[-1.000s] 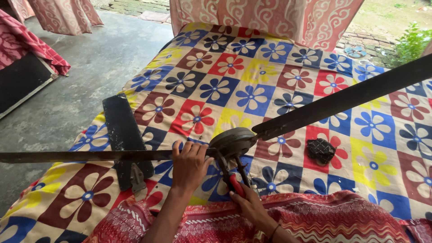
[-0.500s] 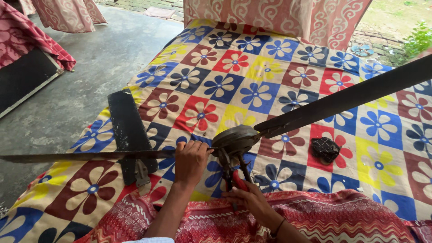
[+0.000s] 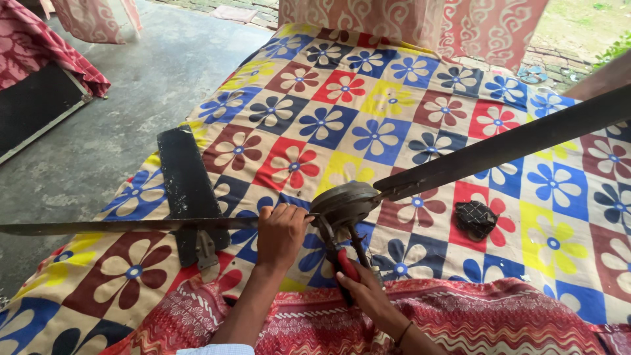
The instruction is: The person assembles an electric fan by attaching three fan blades to the motor housing using a wrench and tightening the securing nuts. The person works on a patterned mat on the floor, handling the fan blades and motor housing throughout.
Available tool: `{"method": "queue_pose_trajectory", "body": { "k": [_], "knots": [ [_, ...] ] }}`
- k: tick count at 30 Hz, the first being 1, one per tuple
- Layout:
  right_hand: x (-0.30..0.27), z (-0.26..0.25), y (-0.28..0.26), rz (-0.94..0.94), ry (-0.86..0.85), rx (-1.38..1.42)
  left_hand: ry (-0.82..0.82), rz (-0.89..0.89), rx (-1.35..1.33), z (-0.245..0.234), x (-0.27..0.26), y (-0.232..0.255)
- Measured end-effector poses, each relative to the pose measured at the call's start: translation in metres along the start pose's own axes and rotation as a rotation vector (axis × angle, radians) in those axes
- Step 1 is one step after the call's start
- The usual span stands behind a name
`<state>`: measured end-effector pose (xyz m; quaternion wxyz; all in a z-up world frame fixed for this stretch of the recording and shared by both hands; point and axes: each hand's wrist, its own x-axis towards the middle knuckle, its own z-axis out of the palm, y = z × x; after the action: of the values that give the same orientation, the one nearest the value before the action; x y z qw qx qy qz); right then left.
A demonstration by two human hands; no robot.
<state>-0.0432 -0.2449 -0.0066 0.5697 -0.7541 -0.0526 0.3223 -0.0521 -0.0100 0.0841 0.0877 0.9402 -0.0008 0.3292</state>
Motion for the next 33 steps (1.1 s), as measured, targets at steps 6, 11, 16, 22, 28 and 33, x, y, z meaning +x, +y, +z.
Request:
{"method": "queue_pose_trajectory", "body": {
  "k": [6,11,16,22,28,33],
  "knots": [
    [-0.003,0.011,-0.022,0.193,-0.093,0.280,0.026,0.008,-0.050,-0.002,0.000,-0.004],
    [-0.010,0.019,-0.052,0.350,-0.262,1.054,0.046,-0.002,-0.089,-0.003,0.000,-0.013],
    [-0.010,0.012,-0.062,0.404,-0.329,1.149,0.039,-0.041,-0.107,-0.002,-0.003,-0.023],
    [-0.007,0.005,-0.013,0.201,-0.231,0.313,0.022,-0.074,-0.099,-0.004,-0.003,-0.021],
    [0.014,0.004,0.013,0.211,-0.156,0.384,-0.001,-0.078,-0.067,-0.005,-0.003,-0.014],
    [0.009,0.007,-0.003,0.179,-0.106,0.272,0.010,-0.069,-0.049,-0.005,-0.005,-0.009]
  ]
}}
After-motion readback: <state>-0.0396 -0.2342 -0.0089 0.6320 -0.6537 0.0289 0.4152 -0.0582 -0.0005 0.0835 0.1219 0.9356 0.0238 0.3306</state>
